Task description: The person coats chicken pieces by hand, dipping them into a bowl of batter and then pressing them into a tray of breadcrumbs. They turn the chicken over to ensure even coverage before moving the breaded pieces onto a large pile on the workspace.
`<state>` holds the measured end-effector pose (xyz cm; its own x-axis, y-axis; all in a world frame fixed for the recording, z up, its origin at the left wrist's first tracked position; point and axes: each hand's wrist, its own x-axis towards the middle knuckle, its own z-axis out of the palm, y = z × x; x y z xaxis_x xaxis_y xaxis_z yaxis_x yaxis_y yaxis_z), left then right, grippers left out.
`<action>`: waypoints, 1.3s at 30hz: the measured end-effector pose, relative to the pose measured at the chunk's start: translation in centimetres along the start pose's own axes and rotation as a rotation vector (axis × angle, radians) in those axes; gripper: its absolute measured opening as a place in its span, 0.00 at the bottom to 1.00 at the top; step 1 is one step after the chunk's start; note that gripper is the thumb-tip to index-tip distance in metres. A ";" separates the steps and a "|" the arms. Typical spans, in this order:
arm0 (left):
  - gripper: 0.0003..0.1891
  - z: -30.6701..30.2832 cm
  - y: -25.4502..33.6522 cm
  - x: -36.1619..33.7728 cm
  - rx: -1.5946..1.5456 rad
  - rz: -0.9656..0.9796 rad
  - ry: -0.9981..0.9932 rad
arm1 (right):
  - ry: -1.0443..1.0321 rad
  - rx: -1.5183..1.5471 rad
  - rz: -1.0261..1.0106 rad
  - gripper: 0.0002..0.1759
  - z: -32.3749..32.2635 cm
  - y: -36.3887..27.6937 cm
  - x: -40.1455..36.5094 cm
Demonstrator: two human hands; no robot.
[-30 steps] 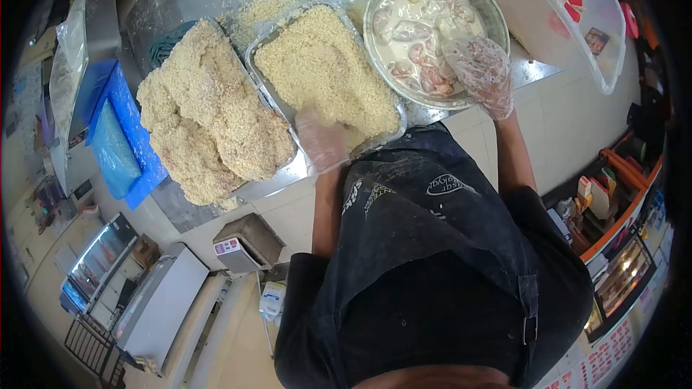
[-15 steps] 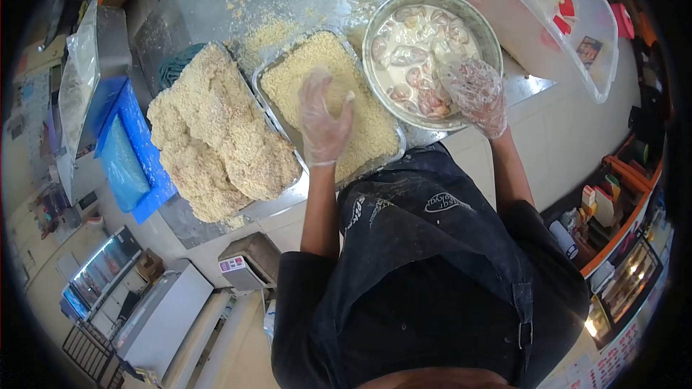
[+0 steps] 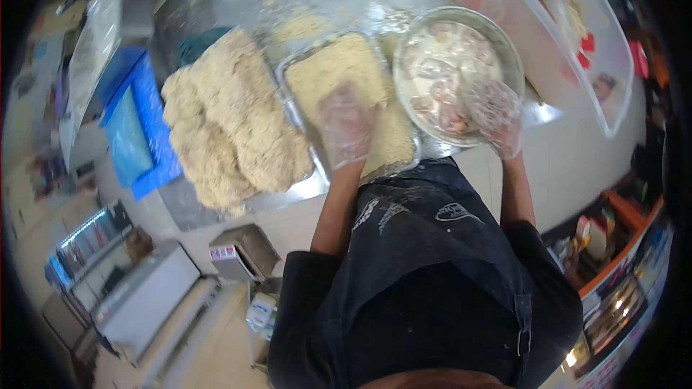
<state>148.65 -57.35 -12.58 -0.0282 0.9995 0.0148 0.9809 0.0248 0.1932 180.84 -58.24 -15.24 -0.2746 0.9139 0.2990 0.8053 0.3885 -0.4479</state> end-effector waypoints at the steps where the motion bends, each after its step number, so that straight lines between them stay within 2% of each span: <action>1: 0.33 0.2 -0.6 0.1 0.032 0.009 0.011 | -0.019 0.055 0.014 0.20 0.3 0.3 -0.3; 3: 0.27 0.7 -1.5 1.0 0.094 0.042 0.046 | -0.053 0.084 -0.041 0.21 0.8 0.8 -0.2; 7: 0.22 -2.9 -2.6 1.4 -0.290 -0.065 0.223 | -0.080 0.086 -0.087 0.23 0.3 2.0 -0.5; 10: 0.22 -8.8 -2.6 1.8 -0.464 -0.450 0.068 | -0.076 0.079 -0.084 0.23 0.2 2.0 -0.4; 12: 0.23 -10.0 -3.7 0.4 -0.842 -0.583 0.266 | -0.073 0.078 -0.083 0.23 0.1 2.0 -0.2; 14: 0.21 -10.1 -6.1 -0.6 -1.028 -0.610 0.472 | -0.074 0.079 -0.080 0.23 -0.1 2.0 -0.1; 17: 0.23 -10.4 -10.1 -2.0 -1.277 -0.611 0.639 | -0.072 0.077 -0.080 0.23 -0.3 1.9 0.1; 20: 0.28 -7.6 -16.9 -5.0 -0.503 -0.632 0.533 | -0.069 0.064 -0.079 0.23 -0.6 2.1 0.3; 23: 0.32 -9.3 -15.2 -5.8 -0.026 -0.574 0.648 | -0.064 0.051 -0.076 0.23 -0.7 2.1 0.4; 26: 0.35 -8.3 -15.4 -6.2 0.088 -0.157 0.672 | -0.063 0.046 -0.069 0.23 -0.8 1.9 0.5; 29: 0.35 -8.3 -13.0 -6.7 0.368 -0.143 0.226 | -0.059 0.043 -0.060 0.24 -1.3 1.3 0.4; 32: 0.34 -9.5 -9.2 -5.7 0.279 -0.082 0.369 | -0.042 0.061 -0.032 0.24 -1.7 -0.2 0.5; 35: 0.30 -11.2 -1.4 -4.1 -0.500 0.251 0.132 | -0.021 0.143 -0.001 0.24 -1.2 -2.6 1.0; 36: 0.27 -12.0 1.6 -3.3 -0.518 0.452 0.111 | -0.014 0.189 0.007 0.24 -0.7 -3.5 1.3; 38: 0.21 -12.5 6.5 -2.2 -0.468 0.677 -0.001 | -0.007 0.303 0.040 0.24 -0.6 -5.9 1.5; 39: 0.20 -12.6 8.4 -2.2 -0.413 0.703 -0.103 | -0.009 0.357 0.053 0.24 -0.7 -6.9 1.6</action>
<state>154.50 -59.55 1.33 0.6042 0.7760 0.1810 0.6124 -0.5975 0.5177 175.17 -59.55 -11.11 -0.2429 0.9344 0.2607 0.5847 0.3554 -0.7293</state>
